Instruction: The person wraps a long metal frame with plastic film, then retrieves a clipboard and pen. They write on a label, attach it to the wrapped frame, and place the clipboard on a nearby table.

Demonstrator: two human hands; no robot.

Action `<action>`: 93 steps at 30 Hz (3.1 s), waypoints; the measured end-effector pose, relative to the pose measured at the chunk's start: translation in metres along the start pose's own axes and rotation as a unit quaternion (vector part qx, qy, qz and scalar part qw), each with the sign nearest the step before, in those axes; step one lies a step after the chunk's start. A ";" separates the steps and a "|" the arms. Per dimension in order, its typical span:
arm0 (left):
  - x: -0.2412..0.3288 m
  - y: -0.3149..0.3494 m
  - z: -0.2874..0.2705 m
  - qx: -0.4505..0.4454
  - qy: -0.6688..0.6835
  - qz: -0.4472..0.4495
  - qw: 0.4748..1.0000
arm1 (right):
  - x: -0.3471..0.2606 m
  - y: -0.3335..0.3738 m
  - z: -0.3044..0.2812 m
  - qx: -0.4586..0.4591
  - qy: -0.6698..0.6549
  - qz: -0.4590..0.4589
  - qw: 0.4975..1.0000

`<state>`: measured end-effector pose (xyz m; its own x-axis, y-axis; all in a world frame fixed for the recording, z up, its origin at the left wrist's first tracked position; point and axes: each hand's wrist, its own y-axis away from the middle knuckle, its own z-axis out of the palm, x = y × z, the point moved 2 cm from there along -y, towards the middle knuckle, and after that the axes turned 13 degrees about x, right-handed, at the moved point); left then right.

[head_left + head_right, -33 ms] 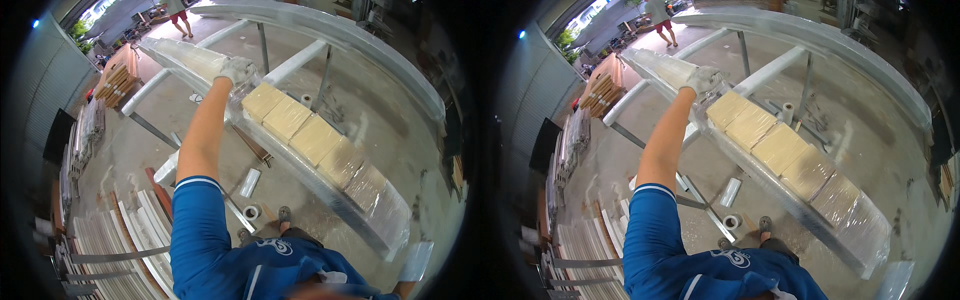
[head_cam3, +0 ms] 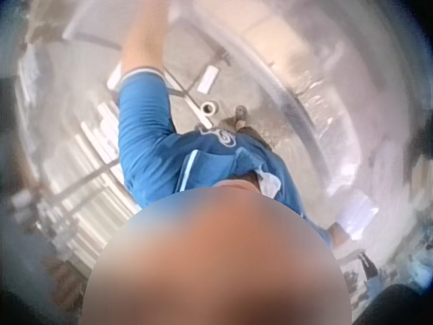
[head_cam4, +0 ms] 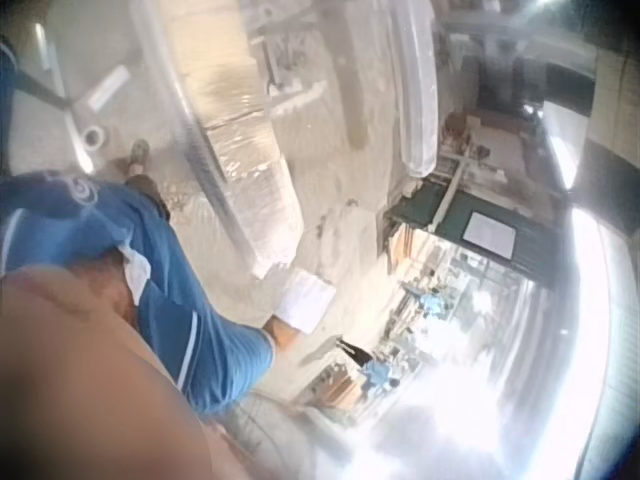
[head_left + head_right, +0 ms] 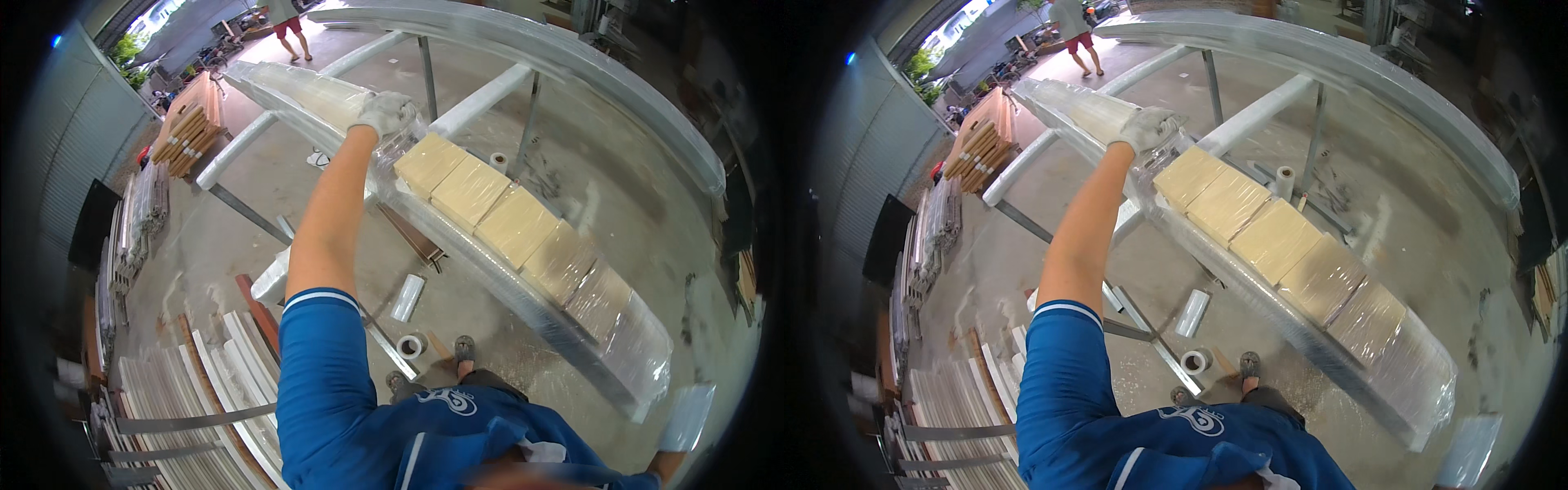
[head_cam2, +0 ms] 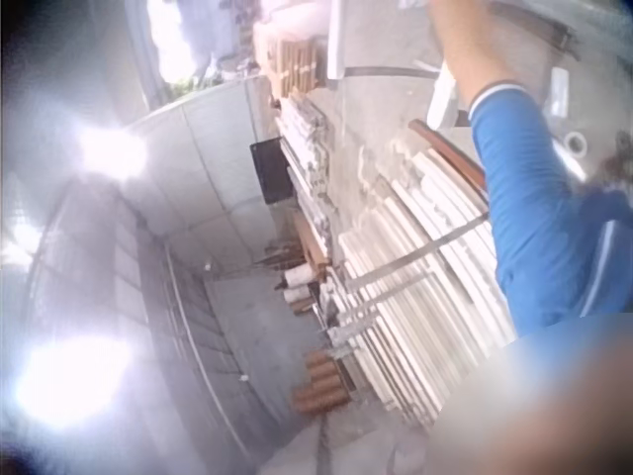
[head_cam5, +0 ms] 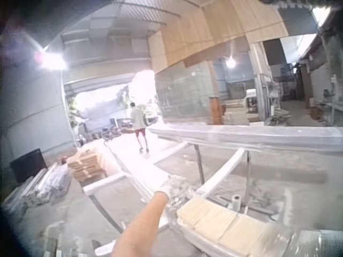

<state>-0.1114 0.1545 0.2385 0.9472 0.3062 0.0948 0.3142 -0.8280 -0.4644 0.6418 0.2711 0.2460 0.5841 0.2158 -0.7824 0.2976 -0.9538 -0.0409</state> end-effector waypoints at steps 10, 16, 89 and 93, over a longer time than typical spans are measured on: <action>-0.034 0.028 -0.018 0.051 0.262 -0.002 0.964 | -0.169 -0.086 0.089 -0.131 0.098 -0.031 0.986; -0.041 0.001 -0.018 0.060 0.153 0.110 0.980 | -0.195 -0.141 0.182 -0.233 0.194 0.008 0.953; -0.199 0.133 -0.115 -0.031 0.052 0.069 0.996 | -0.388 0.154 0.421 0.061 0.261 -0.241 0.933; -0.206 0.127 -0.111 -0.008 0.094 0.056 0.994 | -0.383 0.152 0.422 0.073 0.263 -0.244 0.930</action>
<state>-0.2597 -0.0662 0.2573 0.9709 0.1193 0.2075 0.2056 -0.8598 -0.4674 0.1448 -0.0442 0.2771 0.7065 0.6668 -0.2371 0.5412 -0.7250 -0.4260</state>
